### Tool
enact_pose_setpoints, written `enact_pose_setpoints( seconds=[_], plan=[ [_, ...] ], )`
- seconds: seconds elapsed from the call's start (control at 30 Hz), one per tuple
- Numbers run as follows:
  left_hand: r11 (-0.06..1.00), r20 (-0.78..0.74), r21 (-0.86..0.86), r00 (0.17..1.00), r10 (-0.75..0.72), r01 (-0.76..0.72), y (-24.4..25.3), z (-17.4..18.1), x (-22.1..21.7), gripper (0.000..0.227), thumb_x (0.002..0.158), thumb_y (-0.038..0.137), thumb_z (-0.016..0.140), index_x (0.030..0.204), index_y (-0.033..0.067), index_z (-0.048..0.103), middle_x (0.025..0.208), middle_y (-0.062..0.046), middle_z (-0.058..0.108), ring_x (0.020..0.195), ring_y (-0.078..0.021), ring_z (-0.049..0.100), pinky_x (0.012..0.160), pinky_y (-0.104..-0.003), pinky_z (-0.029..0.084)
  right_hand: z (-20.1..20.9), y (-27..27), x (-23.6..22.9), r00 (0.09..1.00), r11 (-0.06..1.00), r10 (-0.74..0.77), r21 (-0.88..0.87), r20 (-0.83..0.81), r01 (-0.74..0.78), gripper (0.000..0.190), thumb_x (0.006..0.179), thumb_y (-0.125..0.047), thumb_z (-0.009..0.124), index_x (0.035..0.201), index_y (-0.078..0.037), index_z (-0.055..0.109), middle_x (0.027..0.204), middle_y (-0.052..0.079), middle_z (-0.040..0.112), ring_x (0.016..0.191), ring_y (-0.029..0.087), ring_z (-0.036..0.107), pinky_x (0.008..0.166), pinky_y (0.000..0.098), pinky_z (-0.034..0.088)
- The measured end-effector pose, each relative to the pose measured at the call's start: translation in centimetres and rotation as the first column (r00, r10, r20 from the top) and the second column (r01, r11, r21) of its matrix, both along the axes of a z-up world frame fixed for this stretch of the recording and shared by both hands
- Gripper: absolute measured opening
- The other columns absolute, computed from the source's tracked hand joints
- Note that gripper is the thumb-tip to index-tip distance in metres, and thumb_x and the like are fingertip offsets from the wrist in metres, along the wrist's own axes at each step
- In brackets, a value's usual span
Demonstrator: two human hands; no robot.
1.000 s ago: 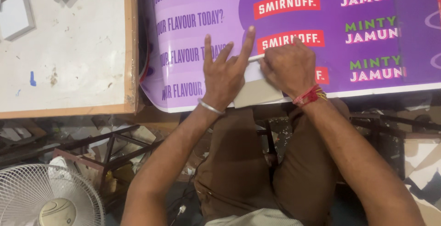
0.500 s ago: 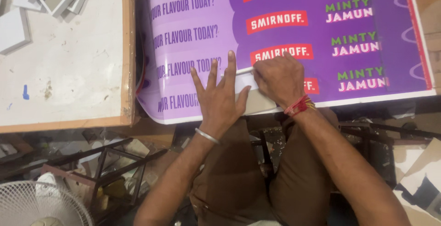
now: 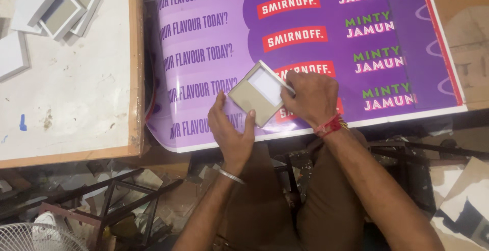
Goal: The person applies small white rectangular stickers to a large purple printed sheet featuring Smirnoff and Minty Jamun branding. They peel each sticker from its backing, position it on the sheet, and smooth it down with their fingers. The person handles multiple stickers one at a time and places them in a repeating pattern across the sheet.
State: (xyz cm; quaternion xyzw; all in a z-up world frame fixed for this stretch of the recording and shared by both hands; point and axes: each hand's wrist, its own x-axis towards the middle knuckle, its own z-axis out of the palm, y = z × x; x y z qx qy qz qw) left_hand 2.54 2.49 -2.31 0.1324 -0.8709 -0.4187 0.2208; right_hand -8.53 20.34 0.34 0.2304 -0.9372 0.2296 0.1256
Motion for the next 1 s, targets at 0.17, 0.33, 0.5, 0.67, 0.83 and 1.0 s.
enact_pose_setpoints(
  seconds=[0.17,0.33,0.5,0.67,0.83,1.0],
  plan=[
    [0.977,0.028,0.208,0.999,-0.045,0.038,-1.8,-0.7,-2.6,0.08,0.087,0.021,0.078,0.153,0.002,0.039,0.13,-0.018,0.067,0.119,-0.0311,0.065,0.107,-0.048,0.048,-0.3,-0.4,0.3,0.926,0.982,0.18,-0.002,0.332,-0.19,0.027,0.091,-0.043,0.072,0.089,-0.016,0.077,0.058,0.002,0.068,0.049,0.02,0.065,0.049,0.0388,0.048],
    [0.968,0.118,0.171,0.972,-0.204,0.182,-4.5,0.2,-6.0,0.084,0.084,0.011,0.079,0.155,0.0114,0.036,0.117,-0.015,0.079,0.109,-0.0257,0.075,0.102,-0.048,0.045,-0.3,-0.1,1.2,0.811,0.878,0.478,-0.169,0.336,-0.447,0.027,0.081,-0.033,0.076,0.103,-0.018,0.079,0.062,0.001,0.07,0.052,0.016,0.067,0.051,0.0355,0.051],
    [0.939,0.369,0.263,0.877,-0.308,0.219,-5.2,1.9,-8.0,0.091,0.078,0.014,0.08,0.157,0.0265,0.038,0.113,-0.006,0.078,0.103,-0.0193,0.077,0.099,-0.039,0.056,0.6,-0.7,1.7,0.813,0.876,0.426,0.044,0.398,-0.48,0.049,0.076,-0.033,0.082,0.123,-0.022,0.073,0.064,0.001,0.069,0.063,0.018,0.068,0.058,0.0371,0.051],
    [0.881,0.291,-0.146,0.871,-0.396,0.45,-2.7,1.7,-8.9,0.094,0.078,0.002,0.076,0.159,0.023,0.032,0.1,-0.001,0.079,0.096,-0.0234,0.071,0.102,-0.049,0.041,0.6,-1.5,1.6,0.871,0.871,0.491,0.01,0.026,-0.491,0.083,0.066,-0.055,0.085,0.13,-0.009,0.058,0.113,0.01,0.065,0.11,0.029,0.059,0.093,0.0456,0.047],
    [0.826,0.228,-0.291,0.873,-0.431,0.483,0.4,1.2,-9.0,0.11,0.075,-0.004,0.069,0.164,0.0102,0.007,0.088,-0.004,0.07,0.09,-0.0278,0.066,0.117,-0.061,0.028,-0.3,-1.4,1.8,0.916,0.916,0.4,0.029,-0.009,-0.4,0.098,0.064,-0.068,0.083,0.126,-0.003,0.044,0.133,0.02,0.05,0.138,0.04,0.043,0.119,0.0599,0.027],
    [0.725,0.197,-0.472,0.861,-0.468,0.502,0.7,2.2,-7.0,0.109,0.071,-0.007,0.062,0.16,0.0028,0.002,0.103,-0.008,0.075,0.102,-0.029,0.071,0.121,-0.069,0.017,-1.2,-0.9,1.7,0.932,0.934,0.348,0.046,0.096,-0.354,0.105,0.063,-0.067,0.083,0.132,0.001,0.042,0.139,0.023,0.048,0.136,0.036,0.045,0.116,0.0625,0.023]
  ],
)
